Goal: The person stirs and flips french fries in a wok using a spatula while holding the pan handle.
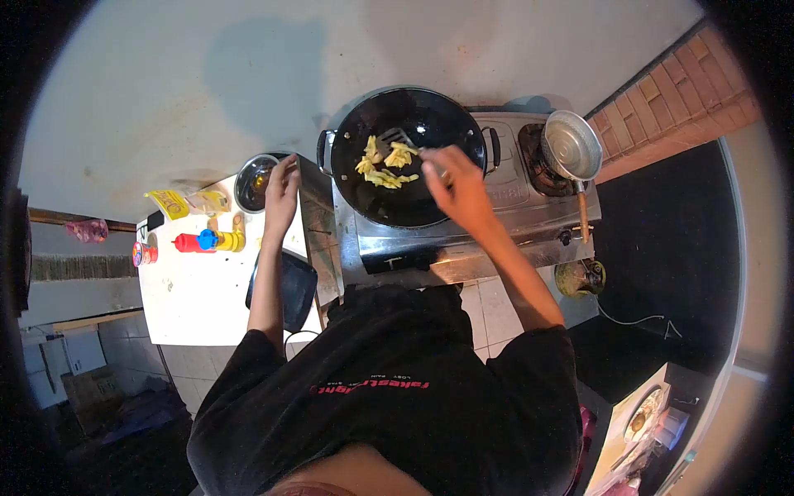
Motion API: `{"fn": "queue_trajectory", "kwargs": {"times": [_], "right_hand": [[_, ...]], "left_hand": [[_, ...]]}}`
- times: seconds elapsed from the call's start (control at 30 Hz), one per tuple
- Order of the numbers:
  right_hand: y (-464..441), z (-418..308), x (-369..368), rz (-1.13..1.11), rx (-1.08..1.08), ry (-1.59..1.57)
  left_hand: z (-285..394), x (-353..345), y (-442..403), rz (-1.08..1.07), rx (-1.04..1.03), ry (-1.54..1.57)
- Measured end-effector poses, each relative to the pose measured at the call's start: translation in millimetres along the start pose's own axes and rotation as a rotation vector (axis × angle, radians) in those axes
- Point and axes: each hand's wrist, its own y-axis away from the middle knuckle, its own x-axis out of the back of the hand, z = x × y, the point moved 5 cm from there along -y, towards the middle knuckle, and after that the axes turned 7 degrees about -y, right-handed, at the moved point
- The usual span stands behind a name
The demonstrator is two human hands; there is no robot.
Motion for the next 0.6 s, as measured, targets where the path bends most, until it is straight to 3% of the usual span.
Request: {"fn": "queue_trajectory", "kwargs": {"times": [0.07, 0.17, 0.37, 0.47, 0.6], "right_hand": [[14.7, -24.2, -12.8, -0.267, 0.299, 0.170], [35.2, -30.2, -13.7, -0.322, 0.439, 0.266], [80.0, -38.4, -24.2, -0.388, 0.441, 0.272], [87.2, -30.6, -42.8, -0.539, 0.381, 0.347], [52.8, -3.8, -37.8, -0.377, 0.368, 0.371]], "left_hand": [[9.9, -7.0, -5.6, -0.042, -0.011, 0.000], [23.7, -14.5, -7.7, -0.115, -0.039, -0.037], [12.6, -27.1, -6.4, -0.073, 0.021, 0.113], [12.6, -27.3, -7.3, -0.070, 0.009, 0.059], [17.4, -29.0, -7.6, -0.097, -0.019, 0.042]]}}
